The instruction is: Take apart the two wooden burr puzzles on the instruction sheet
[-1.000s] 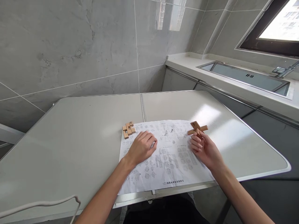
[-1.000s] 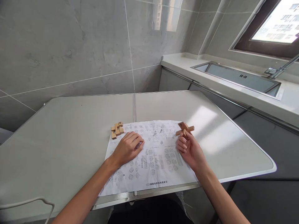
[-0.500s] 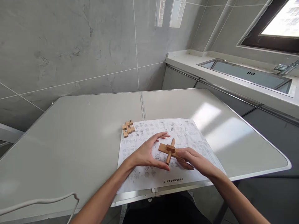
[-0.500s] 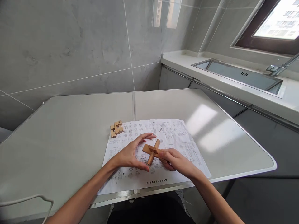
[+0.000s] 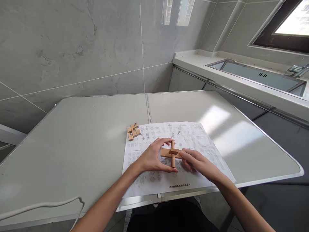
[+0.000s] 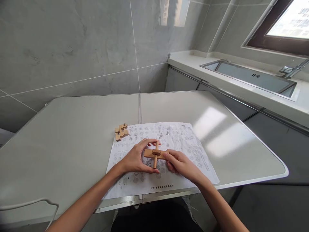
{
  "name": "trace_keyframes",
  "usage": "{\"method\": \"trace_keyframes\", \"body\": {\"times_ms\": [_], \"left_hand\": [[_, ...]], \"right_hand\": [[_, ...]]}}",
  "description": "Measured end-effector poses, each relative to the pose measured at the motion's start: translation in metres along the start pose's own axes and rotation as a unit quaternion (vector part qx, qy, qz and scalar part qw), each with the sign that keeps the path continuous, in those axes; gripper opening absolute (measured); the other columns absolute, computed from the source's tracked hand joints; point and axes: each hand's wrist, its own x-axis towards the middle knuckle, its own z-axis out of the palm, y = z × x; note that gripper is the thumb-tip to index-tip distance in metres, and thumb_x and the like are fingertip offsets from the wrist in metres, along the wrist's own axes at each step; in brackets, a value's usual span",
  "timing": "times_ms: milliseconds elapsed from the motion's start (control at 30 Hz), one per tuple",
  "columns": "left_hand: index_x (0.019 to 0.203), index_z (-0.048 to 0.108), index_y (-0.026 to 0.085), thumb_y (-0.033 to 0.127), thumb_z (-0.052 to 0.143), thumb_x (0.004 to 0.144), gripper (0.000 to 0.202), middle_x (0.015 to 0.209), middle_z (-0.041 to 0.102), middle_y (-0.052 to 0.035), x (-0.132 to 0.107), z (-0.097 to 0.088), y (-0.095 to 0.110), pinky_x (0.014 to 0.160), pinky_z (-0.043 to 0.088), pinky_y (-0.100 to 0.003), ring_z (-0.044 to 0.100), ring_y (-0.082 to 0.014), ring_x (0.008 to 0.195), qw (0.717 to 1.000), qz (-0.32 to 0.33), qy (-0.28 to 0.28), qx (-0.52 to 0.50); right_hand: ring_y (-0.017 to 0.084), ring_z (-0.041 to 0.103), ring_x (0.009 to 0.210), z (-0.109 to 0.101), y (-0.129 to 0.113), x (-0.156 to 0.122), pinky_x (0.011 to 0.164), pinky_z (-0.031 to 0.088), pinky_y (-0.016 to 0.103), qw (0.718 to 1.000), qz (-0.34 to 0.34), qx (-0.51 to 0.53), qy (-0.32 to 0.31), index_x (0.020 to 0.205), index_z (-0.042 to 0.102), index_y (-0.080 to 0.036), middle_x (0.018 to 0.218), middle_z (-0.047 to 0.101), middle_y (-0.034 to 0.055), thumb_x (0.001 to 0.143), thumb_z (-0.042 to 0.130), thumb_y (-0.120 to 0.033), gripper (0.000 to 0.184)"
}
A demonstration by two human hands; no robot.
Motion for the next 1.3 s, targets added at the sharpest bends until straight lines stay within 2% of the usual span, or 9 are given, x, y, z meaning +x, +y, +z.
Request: {"method": "trace_keyframes", "body": {"times_ms": [267, 367, 500, 733, 1133, 1300], "left_hand": [[0.141, 0.055, 0.03, 0.056, 0.096, 0.06, 0.094, 0.13, 0.064, -0.0099, 0.002, 0.002, -0.001, 0.102, 0.052, -0.048, 0.061, -0.0306, 0.118, 0.999, 0.021, -0.005, 0.038], [0.14, 0.054, 0.028, 0.055, 0.095, 0.062, 0.092, 0.131, 0.064, -0.0108, 0.002, 0.002, -0.001, 0.1, 0.053, -0.048, 0.061, -0.0312, 0.118, 0.998, 0.027, -0.01, 0.049], [0.139, 0.054, 0.026, 0.054, 0.093, 0.065, 0.088, 0.131, 0.063, -0.0107, 0.003, 0.002, 0.0, 0.099, 0.053, -0.047, 0.061, -0.0312, 0.118, 0.998, 0.03, -0.012, 0.054], [0.14, 0.052, 0.025, 0.056, 0.092, 0.065, 0.091, 0.133, 0.063, -0.0103, 0.004, 0.002, 0.001, 0.101, 0.052, -0.047, 0.062, -0.0313, 0.119, 0.996, 0.046, -0.012, 0.072], [0.138, 0.052, 0.025, 0.05, 0.091, 0.068, 0.083, 0.127, 0.065, -0.0091, 0.004, 0.004, 0.0, 0.102, 0.051, -0.048, 0.063, -0.0297, 0.115, 0.993, 0.095, 0.011, 0.065], [0.147, 0.043, 0.025, 0.051, 0.094, 0.063, 0.102, 0.135, 0.063, -0.0135, 0.001, 0.006, -0.006, 0.106, 0.051, -0.051, 0.061, -0.0338, 0.124, 0.996, 0.074, 0.029, 0.045]], "right_hand": [[0.011, 0.041, 0.052, 0.004, 0.003, -0.001, 0.055, 0.031, 0.027, 1.0, 0.014, 0.02, 0.012, 0.077, 0.048, -0.022, 0.06, 0.051, -0.0042, 0.103, 0.048, -0.067, 0.052], [0.01, 0.038, 0.05, 0.004, 0.008, 0.0, 0.051, 0.028, 0.026, 0.999, 0.008, 0.046, 0.017, 0.091, 0.056, -0.021, 0.061, 0.052, -0.0053, 0.101, 0.052, -0.067, 0.047], [0.01, 0.041, 0.051, 0.005, 0.01, 0.001, 0.05, 0.028, 0.026, 0.997, -0.018, 0.072, 0.032, 0.11, 0.06, -0.019, 0.065, 0.055, -0.0041, 0.101, 0.056, -0.065, 0.047], [0.013, 0.051, 0.057, 0.009, 0.005, -0.002, 0.056, 0.037, 0.027, 0.995, -0.031, 0.061, 0.07, 0.105, 0.063, -0.018, 0.067, 0.059, -0.0011, 0.1, 0.059, -0.063, 0.045], [0.013, 0.049, 0.057, 0.008, -0.005, -0.001, 0.055, 0.038, 0.027, 0.99, -0.044, 0.089, 0.098, 0.102, 0.064, -0.019, 0.064, 0.056, -0.003, 0.098, 0.064, -0.059, 0.04], [0.012, 0.044, 0.056, 0.0, -0.012, -0.004, 0.055, 0.036, 0.027, 0.988, -0.069, 0.115, 0.081, 0.106, 0.064, -0.02, 0.064, 0.054, -0.0037, 0.101, 0.062, -0.053, 0.033]]}}
